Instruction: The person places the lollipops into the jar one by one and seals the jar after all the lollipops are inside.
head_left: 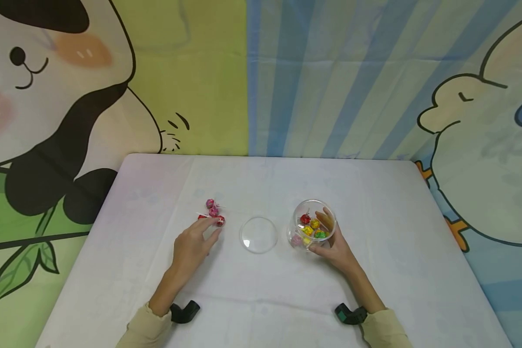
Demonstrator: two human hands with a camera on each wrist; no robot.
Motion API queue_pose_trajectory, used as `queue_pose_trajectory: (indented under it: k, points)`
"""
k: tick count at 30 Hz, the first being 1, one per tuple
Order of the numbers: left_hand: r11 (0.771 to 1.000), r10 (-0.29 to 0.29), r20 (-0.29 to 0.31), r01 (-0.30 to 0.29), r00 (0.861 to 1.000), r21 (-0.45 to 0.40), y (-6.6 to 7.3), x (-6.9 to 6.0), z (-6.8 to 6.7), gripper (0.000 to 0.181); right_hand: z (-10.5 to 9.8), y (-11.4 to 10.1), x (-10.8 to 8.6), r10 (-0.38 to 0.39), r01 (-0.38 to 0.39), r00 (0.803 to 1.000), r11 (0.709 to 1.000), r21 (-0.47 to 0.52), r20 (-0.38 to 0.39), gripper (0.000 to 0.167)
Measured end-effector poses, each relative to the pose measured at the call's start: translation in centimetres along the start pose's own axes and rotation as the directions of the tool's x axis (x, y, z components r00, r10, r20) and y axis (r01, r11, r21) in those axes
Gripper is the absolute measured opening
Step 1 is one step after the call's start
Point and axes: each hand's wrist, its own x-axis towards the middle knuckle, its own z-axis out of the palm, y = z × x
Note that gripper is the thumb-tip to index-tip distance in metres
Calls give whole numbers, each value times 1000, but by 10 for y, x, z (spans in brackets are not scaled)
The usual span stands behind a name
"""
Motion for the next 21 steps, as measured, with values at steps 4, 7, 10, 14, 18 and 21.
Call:
queue_pose_trajectory:
  k: [4,7,10,14,18,21]
  points:
    - [1000,-14,15,14,1000,20,-10,13,4,34,-1,1,1,-8,8,1000,1000,-2,5,102]
    - [999,-23,37,22,999,26,-13,18,7,31,-1,1,0,1,-1,1000,1000,-3,3,102]
    - [999,-25,48,23,999,28,-13,20,9,29,0,-2,0,10,-10,1000,1000,10,1,103]
    - [999,-22,45,21,999,31,-12,22,12,26,1,-16,-2,10,-10,1000,1000,21,4,101]
    - [999,-24,36,23,999,38,-11,24,13,22,2,-29,-4,20,-20,1000,1000,6,8,100]
    - [999,-18,24,17,1000,41,-11,24,12,22,2,-31,-4,25,-25,1000,1000,-2,10,100]
